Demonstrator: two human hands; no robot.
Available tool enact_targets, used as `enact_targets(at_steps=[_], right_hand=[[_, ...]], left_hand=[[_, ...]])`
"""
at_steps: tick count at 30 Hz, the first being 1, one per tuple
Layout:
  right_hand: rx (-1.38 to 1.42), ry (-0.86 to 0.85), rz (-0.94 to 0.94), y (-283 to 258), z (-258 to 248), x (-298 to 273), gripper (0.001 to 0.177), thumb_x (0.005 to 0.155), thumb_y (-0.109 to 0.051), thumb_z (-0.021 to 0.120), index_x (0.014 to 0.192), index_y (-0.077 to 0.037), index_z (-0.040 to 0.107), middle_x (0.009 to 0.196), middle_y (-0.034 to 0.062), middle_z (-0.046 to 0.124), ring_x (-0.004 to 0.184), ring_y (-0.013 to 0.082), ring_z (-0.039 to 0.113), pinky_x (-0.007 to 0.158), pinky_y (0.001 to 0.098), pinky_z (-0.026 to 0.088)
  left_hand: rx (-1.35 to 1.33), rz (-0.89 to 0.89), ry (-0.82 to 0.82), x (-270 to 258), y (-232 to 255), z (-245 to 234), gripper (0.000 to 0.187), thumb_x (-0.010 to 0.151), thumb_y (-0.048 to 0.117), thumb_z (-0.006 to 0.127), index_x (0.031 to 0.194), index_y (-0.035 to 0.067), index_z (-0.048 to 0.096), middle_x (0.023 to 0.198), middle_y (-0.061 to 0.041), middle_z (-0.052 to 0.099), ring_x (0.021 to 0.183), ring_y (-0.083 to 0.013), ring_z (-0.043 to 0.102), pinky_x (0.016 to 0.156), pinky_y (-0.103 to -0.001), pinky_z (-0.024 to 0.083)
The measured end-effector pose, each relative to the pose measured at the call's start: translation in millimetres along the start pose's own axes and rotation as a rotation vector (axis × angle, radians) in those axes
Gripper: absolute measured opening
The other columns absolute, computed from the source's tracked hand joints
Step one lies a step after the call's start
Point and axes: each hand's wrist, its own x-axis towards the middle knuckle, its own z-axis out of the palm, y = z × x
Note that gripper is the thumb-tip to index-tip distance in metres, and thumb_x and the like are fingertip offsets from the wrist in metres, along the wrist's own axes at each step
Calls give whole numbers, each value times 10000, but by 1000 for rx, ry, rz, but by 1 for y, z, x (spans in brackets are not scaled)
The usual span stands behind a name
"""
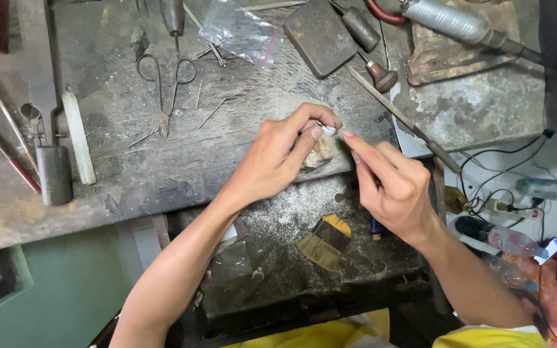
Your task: A person uses a small hand tool to polish and refine the details of a jewelry piece at a workbench.
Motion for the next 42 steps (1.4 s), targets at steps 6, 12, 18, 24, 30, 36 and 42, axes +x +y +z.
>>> enact_targets(at_steps=[6, 12, 18, 24, 30, 36, 42], right_hand=[[-22, 19, -20, -2, -1, 3, 307, 974, 122, 643, 1223, 9, 782, 825, 132, 649, 690, 331, 688, 495, 382, 528], [-158, 151, -59, 11, 5, -1, 315, 998, 175, 593, 1208, 37, 784, 999, 177, 642, 808, 330, 694, 646, 389, 590], [-283, 196, -144, 25, 16, -1, 231, 988, 151, 639, 1119, 35, 790, 972, 153, 670, 924, 332, 707, 816, 432, 586], [-221, 218, -92, 30, 26, -3, 213, 975, 139, 643, 1076, 31, 795, 981, 154, 678, 953, 335, 688, 840, 439, 587], [-207, 256, -96, 37, 31, -4, 219, 958, 137, 645, 1063, 25, 801, 974, 144, 688, 947, 321, 687, 833, 432, 581], [-214, 285, -119, 45, 34, -7, 229, 945, 124, 656, 1064, 2, 808, 974, 136, 692, 935, 328, 694, 832, 433, 586], [-199, 288, -108, 46, 33, -8, 234, 934, 116, 661, 1066, -7, 810, 974, 133, 698, 934, 326, 696, 832, 436, 585]], left_hand=[[-2, 7, 12, -3, -7, 1, 237, 1066, 50, 441, 1242, 59, 600, 688, -82, 618, 667, -213, 626, 746, -395, 553], [-7, 44, 43, 0, -7, 2, 219, 1054, 27, 463, 1224, 55, 597, 1016, -181, 759, 980, -323, 755, 884, -466, 566], [-22, 39, 58, -2, -9, 3, 213, 1040, 17, 487, 1208, 14, 618, 1163, -227, 736, 1160, -400, 697, 988, -513, 552], [-37, 36, 90, -3, -4, 2, 212, 1025, 0, 519, 1201, -3, 637, 1168, -241, 730, 1177, -414, 680, 998, -514, 553], [-22, 49, 116, -6, -9, 4, 204, 1020, 12, 555, 1201, -9, 648, 1177, -236, 727, 1199, -398, 667, 1009, -497, 548], [-114, 31, 180, -9, -13, 10, 193, 996, -6, 605, 1176, -43, 663, 1160, -242, 723, 1220, -367, 645, 1008, -442, 548], [-135, 14, 203, -10, -16, 11, 198, 977, -13, 634, 1165, -50, 681, 1150, -247, 722, 1197, -353, 657, 1002, -436, 550]])
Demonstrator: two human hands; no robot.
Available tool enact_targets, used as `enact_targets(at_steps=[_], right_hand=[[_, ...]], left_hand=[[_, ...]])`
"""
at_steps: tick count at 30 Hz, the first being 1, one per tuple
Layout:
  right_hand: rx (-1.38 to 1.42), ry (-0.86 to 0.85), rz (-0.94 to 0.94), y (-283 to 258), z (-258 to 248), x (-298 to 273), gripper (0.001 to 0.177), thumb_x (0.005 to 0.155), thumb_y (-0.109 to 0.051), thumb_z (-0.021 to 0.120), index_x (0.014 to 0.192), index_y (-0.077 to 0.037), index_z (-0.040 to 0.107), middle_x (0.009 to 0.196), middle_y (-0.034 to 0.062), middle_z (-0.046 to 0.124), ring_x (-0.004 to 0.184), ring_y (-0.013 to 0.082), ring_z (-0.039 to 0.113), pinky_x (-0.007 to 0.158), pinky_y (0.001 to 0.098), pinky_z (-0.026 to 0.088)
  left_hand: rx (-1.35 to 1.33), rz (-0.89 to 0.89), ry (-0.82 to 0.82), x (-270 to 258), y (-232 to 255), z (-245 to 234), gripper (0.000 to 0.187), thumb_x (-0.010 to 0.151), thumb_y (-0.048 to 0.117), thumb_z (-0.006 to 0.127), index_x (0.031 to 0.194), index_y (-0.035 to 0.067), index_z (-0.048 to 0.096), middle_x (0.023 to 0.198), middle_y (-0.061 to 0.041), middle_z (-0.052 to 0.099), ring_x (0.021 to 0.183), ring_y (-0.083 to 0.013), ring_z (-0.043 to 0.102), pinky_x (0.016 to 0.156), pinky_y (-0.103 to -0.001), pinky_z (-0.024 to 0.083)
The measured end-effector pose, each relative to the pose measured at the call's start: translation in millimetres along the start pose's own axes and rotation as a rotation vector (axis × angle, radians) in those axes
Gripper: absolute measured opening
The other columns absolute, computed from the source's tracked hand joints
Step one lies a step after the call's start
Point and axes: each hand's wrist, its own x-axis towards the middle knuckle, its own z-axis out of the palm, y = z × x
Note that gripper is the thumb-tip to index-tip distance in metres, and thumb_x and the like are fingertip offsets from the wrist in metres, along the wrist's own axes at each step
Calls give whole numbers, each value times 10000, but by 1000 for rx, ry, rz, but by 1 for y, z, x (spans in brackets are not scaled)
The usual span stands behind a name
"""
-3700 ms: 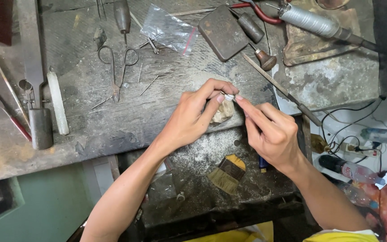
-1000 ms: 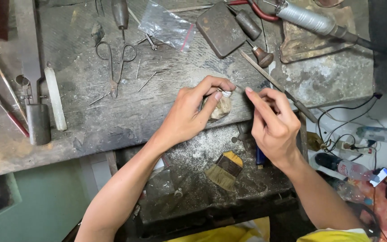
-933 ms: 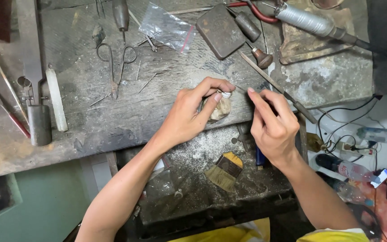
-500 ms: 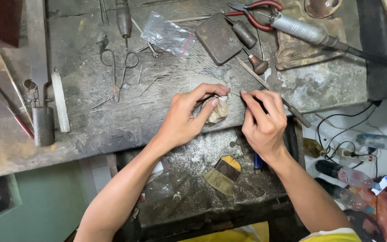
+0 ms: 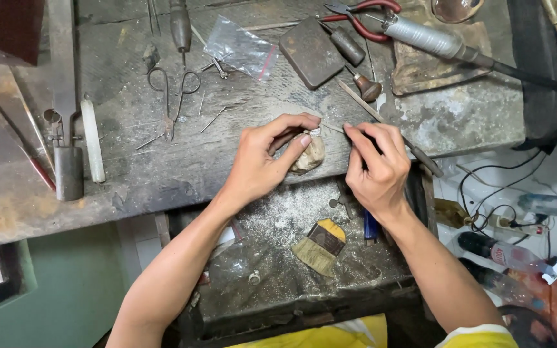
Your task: A person uses a small hand tool to polish and refine the details of a jewelry piece at a workbench.
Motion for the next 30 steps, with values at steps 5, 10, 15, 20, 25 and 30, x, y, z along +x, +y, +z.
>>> enact_targets(at_steps=[5, 10, 15, 20, 25, 30], right_hand=[[2, 3, -1, 2, 0, -1, 230, 930, 113, 663, 1056, -10, 811, 976, 131, 700, 937, 319, 697, 836, 428, 584], [14, 8, -13, 3, 1, -2, 224, 932, 112, 664, 1047, -10, 811, 973, 133, 703, 926, 320, 696, 834, 424, 584], [19, 11, -16, 4, 1, -1, 228, 919, 117, 668, 1054, -6, 805, 973, 135, 700, 931, 320, 695, 839, 424, 584], [29, 2, 1, 2, -1, 1, 222, 920, 120, 670, 1047, 2, 810, 962, 141, 700, 918, 322, 694, 831, 421, 585], [21, 11, -12, 4, 1, -1, 224, 915, 117, 677, 1048, -2, 813, 969, 141, 707, 919, 324, 701, 833, 418, 588], [33, 2, 6, 3, 0, 1, 202, 924, 101, 685, 1046, 5, 813, 964, 135, 716, 922, 317, 702, 850, 422, 589]], left_hand=[[17, 1, 6, 1, 2, 0, 193, 971, -11, 648, 1157, -47, 689, 1138, -246, 725, 1182, -342, 665, 991, -436, 557], [25, 7, 29, 0, 2, 0, 187, 960, -14, 671, 1143, -42, 698, 1124, -239, 732, 1166, -328, 674, 986, -429, 560], [5, 3, 64, -2, -1, 1, 179, 961, -7, 677, 1133, -43, 706, 1122, -237, 732, 1158, -315, 684, 985, -425, 564], [63, -24, 134, -2, -4, 0, 192, 985, 8, 665, 1164, -12, 729, 1148, -224, 737, 1151, -285, 679, 967, -403, 580], [-28, -115, 216, -3, -4, 1, 247, 1010, 36, 639, 1242, -21, 700, 1216, -250, 707, 1147, -202, 585, 1008, -384, 569], [-111, -109, 237, -3, -13, 1, 419, 884, -8, 806, 1286, 13, 690, 1224, -214, 720, 1041, -157, 685, 997, -319, 602]])
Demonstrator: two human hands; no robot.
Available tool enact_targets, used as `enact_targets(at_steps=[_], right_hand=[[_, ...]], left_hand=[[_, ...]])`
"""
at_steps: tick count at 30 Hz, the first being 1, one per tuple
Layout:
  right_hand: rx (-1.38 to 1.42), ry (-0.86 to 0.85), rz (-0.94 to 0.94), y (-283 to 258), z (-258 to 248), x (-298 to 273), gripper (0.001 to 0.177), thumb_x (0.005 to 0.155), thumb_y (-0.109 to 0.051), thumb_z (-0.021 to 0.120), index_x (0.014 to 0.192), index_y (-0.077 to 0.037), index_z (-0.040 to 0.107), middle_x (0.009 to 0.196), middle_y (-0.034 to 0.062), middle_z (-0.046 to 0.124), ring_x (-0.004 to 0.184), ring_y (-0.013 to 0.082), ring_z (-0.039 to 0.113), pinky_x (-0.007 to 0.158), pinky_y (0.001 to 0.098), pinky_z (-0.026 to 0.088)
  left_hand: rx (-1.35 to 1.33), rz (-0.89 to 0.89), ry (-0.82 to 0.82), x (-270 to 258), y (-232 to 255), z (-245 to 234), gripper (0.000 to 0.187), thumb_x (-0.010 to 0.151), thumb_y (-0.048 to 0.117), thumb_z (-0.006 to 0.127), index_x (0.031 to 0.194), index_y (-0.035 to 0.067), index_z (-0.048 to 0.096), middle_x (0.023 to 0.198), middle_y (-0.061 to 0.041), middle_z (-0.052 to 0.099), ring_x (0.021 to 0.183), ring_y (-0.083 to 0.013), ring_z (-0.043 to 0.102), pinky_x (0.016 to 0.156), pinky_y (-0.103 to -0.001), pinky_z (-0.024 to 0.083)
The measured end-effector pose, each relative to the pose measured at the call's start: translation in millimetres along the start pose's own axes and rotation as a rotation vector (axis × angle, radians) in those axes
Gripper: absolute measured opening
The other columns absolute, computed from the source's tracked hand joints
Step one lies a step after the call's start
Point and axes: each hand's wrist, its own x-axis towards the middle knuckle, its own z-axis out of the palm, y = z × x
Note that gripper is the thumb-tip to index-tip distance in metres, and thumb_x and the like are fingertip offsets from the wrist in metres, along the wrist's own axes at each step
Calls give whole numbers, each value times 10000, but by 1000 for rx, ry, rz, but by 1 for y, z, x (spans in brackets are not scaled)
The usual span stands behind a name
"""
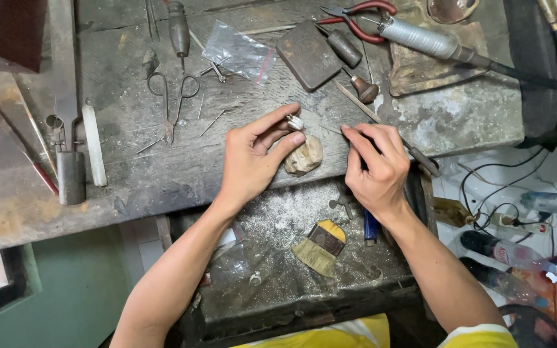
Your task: A person uses a small hand tool to polish and refine the details of a jewelry piece at a workbench.
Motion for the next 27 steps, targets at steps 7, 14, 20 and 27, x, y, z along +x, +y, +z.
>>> enact_targets(at_steps=[7, 14, 20, 27], right_hand=[[89, 98, -7, -8, -5, 0, 144, 942, 59, 719, 1066, 68, 791, 953, 195, 742, 891, 360, 718, 830, 455, 590], [1438, -36, 605, -37, -63, 14, 727, 1103, -480, 318, 1341, 175, 525, 927, 337, 738, 820, 378, 776, 716, 478, 644], [1030, -233, 553, -28, -67, 50, 447, 1065, -195, 411, 1274, 150, 604, 999, 300, 759, 846, 333, 788, 752, 429, 647], [98, -302, 21, 18, -28, 123, 251, 1005, 60, 705, 1253, 94, 708, 1002, 226, 748, 902, 420, 736, 752, 479, 591]], left_hand=[[61, 23, -29, 0, 8, 1, 397, 927, -2, 749, 1315, 2, 665, 1195, -245, 724, 1063, -209, 685, 1004, -357, 596], [20, -30, -64, -1, 9, 1, 396, 948, -45, 671, 1318, -54, 530, 1206, -284, 690, 1135, -305, 679, 1051, -422, 548], [34, -25, -52, -2, 10, 3, 280, 963, -29, 663, 1218, -40, 546, 1205, -256, 704, 1161, -275, 678, 1041, -389, 550], [77, -19, -40, -3, 1, 1, 289, 944, 9, 709, 1231, -6, 681, 1161, -158, 736, 1073, -186, 684, 1010, -348, 572]])
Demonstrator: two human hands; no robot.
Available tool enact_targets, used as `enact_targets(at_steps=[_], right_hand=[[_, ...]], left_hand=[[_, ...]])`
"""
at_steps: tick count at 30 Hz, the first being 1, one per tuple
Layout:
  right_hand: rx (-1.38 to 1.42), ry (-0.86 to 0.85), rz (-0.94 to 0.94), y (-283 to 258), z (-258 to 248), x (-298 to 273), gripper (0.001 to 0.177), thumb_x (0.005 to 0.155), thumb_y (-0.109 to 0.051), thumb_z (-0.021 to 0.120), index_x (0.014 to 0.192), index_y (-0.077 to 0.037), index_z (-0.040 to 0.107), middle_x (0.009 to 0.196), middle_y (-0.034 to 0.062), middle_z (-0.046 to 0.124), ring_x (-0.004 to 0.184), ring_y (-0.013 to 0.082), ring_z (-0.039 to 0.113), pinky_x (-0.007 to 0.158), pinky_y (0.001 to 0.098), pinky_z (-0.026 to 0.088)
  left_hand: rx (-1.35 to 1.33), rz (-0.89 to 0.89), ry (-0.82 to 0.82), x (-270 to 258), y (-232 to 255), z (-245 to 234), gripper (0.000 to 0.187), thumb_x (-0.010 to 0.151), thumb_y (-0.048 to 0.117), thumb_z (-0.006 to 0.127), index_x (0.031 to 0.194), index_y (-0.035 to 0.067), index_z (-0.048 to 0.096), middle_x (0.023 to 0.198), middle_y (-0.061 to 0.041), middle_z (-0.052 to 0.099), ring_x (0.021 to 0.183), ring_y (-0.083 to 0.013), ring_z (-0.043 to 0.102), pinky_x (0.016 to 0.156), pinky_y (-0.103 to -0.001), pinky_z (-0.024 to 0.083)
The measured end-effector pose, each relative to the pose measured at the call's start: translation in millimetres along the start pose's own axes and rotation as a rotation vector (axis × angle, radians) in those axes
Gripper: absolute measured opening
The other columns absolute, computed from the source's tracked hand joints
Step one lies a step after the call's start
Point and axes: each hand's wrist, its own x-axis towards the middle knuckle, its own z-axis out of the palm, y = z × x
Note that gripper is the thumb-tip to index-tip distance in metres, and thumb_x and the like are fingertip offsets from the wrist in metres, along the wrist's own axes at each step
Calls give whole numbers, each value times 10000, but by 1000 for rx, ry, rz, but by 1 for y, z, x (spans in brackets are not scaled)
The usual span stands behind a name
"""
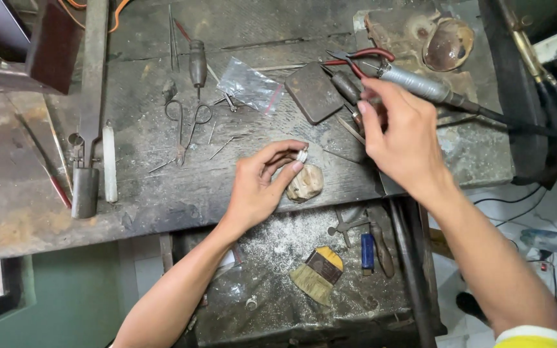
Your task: A person uses a small hand tool to polish and refine the details of a jewelry piece at a workbench.
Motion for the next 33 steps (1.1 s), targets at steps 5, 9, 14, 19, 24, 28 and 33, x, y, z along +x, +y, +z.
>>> enact_targets(at_steps=[5, 9, 14, 19, 24, 28, 33], right_hand=[[-255, -492, 176, -2, 22, 52, 355, 950, 74, 551, 1299, 126, 592, 1018, 325, 676, 809, 566, 687, 682, 634, 563], [-397, -733, 292, -13, 28, 76, 691, 835, 229, 577, 1499, 105, 434, 843, 284, 622, 757, 508, 687, 609, 588, 594], [-392, -540, 189, -13, 16, 62, 625, 928, -42, 581, 1531, 63, 449, 881, 319, 654, 719, 591, 659, 565, 660, 517], [-204, -350, 48, -44, -16, 28, 520, 1004, -47, 590, 1497, 91, 499, 983, 252, 709, 666, 383, 652, 533, 532, 547], [465, -474, 492, -66, -41, -2, 613, 907, -11, 571, 1507, -104, 485, 971, 73, 761, 868, 159, 776, 877, 318, 695], [723, -563, 630, -62, -39, -22, 591, 956, -7, 496, 1541, -80, 445, 902, 124, 787, 694, 186, 776, 656, 285, 688], [333, -500, 507, -67, -28, -36, 449, 983, -165, 535, 1427, -112, 578, 1360, 50, 701, 1215, 171, 660, 1066, 321, 444]], left_hand=[[295, 23, -155, -1, 15, -6, 265, 982, 123, 659, 1245, 122, 690, 1278, -103, 735, 1168, -216, 724, 903, -297, 534], [296, 55, -196, 3, 19, -6, 246, 990, 113, 625, 1224, 118, 700, 1262, -117, 738, 1243, -255, 697, 1135, -414, 516], [261, 3, -216, 5, 29, -5, 315, 994, 111, 610, 1308, 95, 602, 1277, -89, 733, 1237, -240, 702, 1086, -394, 558], [198, -10, -221, 5, 26, -6, 228, 997, 72, 593, 1217, 58, 647, 1219, -114, 742, 1146, -235, 734, 1058, -350, 565], [163, -32, -228, 6, 28, -6, 133, 980, 61, 610, 1100, 38, 663, 1258, -175, 724, 1257, -285, 683, 1104, -368, 537], [139, -29, -238, 7, 28, -6, 74, 987, 62, 600, 1049, 38, 631, 1302, -192, 695, 1258, -302, 683, 1100, -379, 548], [115, -56, -248, 7, 24, -6, 45, 989, 63, 590, 1027, 40, 603, 1251, -173, 725, 1289, -263, 655, 1098, -359, 534]])
